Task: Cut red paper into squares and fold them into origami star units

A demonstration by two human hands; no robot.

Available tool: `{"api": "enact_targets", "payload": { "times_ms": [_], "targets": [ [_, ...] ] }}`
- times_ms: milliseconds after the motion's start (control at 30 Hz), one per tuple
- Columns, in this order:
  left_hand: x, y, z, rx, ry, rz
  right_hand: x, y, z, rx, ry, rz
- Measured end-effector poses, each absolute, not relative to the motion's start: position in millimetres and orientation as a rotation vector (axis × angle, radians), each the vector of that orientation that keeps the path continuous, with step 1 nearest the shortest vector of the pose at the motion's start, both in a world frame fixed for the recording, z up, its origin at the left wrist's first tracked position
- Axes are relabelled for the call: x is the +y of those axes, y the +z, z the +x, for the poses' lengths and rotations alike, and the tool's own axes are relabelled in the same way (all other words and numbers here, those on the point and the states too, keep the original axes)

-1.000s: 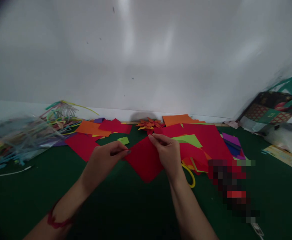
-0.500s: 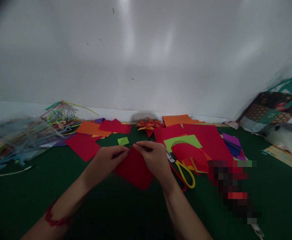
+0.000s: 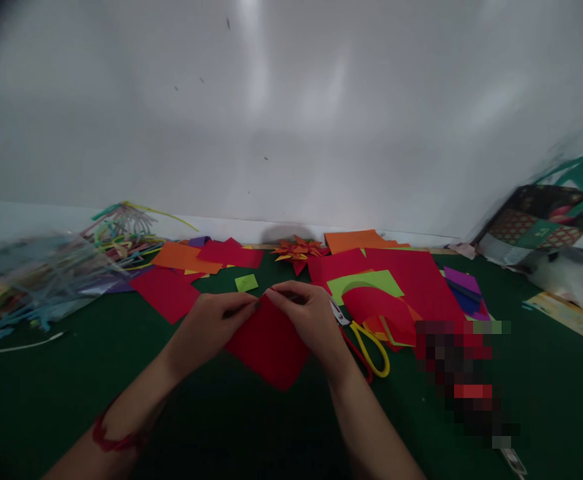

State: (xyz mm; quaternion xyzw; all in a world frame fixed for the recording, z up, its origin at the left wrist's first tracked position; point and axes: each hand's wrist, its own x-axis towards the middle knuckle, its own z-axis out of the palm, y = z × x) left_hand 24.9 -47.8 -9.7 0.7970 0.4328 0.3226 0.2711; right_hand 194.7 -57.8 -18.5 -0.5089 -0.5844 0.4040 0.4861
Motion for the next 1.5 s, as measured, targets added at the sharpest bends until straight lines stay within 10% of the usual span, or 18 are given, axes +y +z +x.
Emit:
{"api": "enact_targets", "payload": {
  "times_ms": [1500],
  "targets": [
    [-33.1, -39.3, 36.3, 1.197, 1.049, 1.755, -38.0, -34.3, 205.5, -0.982, 0.669, -1.228]
  ]
}}
